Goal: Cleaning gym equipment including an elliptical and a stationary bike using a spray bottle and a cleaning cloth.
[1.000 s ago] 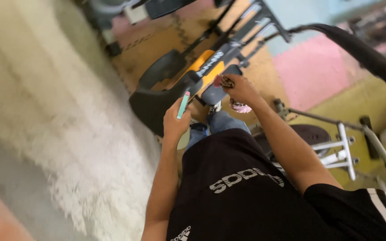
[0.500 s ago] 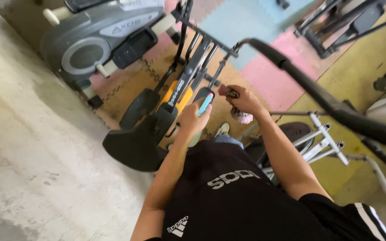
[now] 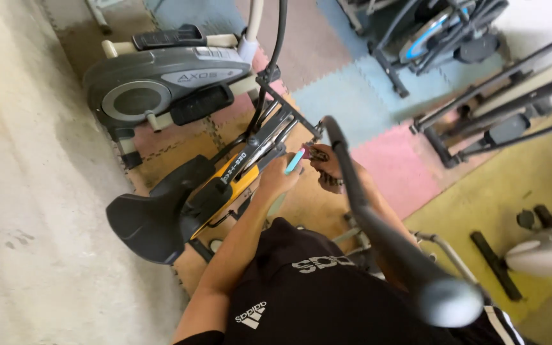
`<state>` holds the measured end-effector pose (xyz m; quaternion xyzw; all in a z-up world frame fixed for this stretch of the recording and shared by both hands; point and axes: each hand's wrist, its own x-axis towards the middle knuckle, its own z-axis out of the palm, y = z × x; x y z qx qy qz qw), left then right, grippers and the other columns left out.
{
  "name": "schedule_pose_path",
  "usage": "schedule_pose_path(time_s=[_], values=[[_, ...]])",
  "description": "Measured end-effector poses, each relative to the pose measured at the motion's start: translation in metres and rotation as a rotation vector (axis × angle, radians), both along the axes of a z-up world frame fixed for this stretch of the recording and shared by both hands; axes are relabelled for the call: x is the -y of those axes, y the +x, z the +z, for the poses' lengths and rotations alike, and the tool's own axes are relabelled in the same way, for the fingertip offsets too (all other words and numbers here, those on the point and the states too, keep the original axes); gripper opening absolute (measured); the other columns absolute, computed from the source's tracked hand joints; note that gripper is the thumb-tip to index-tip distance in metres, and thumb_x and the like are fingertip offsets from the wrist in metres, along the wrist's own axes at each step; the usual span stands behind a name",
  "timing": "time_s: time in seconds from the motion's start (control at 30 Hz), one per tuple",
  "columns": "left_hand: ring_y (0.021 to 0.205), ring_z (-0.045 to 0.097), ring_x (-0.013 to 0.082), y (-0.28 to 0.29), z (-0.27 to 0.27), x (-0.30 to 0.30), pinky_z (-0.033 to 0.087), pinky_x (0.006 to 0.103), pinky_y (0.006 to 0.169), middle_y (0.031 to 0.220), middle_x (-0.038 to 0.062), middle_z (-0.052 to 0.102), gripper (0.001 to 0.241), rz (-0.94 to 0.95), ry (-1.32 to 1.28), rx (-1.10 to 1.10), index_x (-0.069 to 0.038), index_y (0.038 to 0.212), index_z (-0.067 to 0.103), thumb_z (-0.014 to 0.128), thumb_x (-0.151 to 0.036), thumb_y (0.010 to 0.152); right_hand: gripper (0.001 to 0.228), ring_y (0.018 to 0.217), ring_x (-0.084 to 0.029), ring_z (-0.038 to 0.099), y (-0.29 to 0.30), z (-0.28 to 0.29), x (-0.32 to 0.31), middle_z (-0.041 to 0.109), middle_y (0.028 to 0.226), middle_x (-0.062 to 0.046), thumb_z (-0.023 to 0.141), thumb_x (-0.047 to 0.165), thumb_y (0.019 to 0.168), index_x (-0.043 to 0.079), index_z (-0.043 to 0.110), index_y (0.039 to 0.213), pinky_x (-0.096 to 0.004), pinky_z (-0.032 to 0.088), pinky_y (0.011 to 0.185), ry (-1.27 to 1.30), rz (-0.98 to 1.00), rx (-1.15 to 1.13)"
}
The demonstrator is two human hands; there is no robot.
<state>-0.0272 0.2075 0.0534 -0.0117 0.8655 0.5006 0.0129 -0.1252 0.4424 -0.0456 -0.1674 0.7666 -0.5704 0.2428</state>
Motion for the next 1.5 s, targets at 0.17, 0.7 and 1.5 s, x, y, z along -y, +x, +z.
schedule_pose_path(time_s=[0.17, 0.7, 1.5], values=[[0.094, 0.07, 0.0401, -0.01, -0.013, -0.035, 0.054, 0.0511, 0.08, 0.093, 0.018, 0.075, 0.027, -0.008, -0.102, 0.008, -0.014, 0.112, 0.072, 0.064, -0.033, 0.095, 0.042, 0.081, -0.02, 0.071, -0.005, 0.083, -0.007, 0.076, 0.093, -0.012, 0.069, 0.032, 0.095, 0.003, 0.069, 0.125, -0.04, 0.056, 0.073, 0.624, 0.137, -0.006], [0.084, 0.074, 0.0341, -0.025, 0.007, -0.069, 0.058, 0.0462, 0.074, 0.089, 0.016, 0.075, 0.046, -0.187, -0.357, 0.343, -0.009, 0.112, 0.071, 0.058, -0.051, 0.099, 0.044, 0.083, -0.027, 0.074, 0.024, 0.079, -0.052, 0.077, 0.093, -0.014, 0.075, 0.031, 0.086, 0.01, 0.07, 0.125, -0.04, 0.058, 0.077, 0.428, -0.413, -0.001], [0.112, 0.064, 0.0372, -0.098, -0.035, -0.157, 0.051, 0.044, 0.094, 0.121, 0.019, 0.066, 0.04, 0.032, 0.123, -0.08, -0.008, 0.133, 0.064, 0.061, -0.027, 0.098, 0.047, 0.086, -0.012, 0.071, -0.116, 0.06, -0.148, 0.075, 0.101, -0.009, 0.074, 0.02, 0.091, 0.003, 0.062, 0.134, -0.031, 0.058, 0.079, 0.243, -0.032, 0.08]])
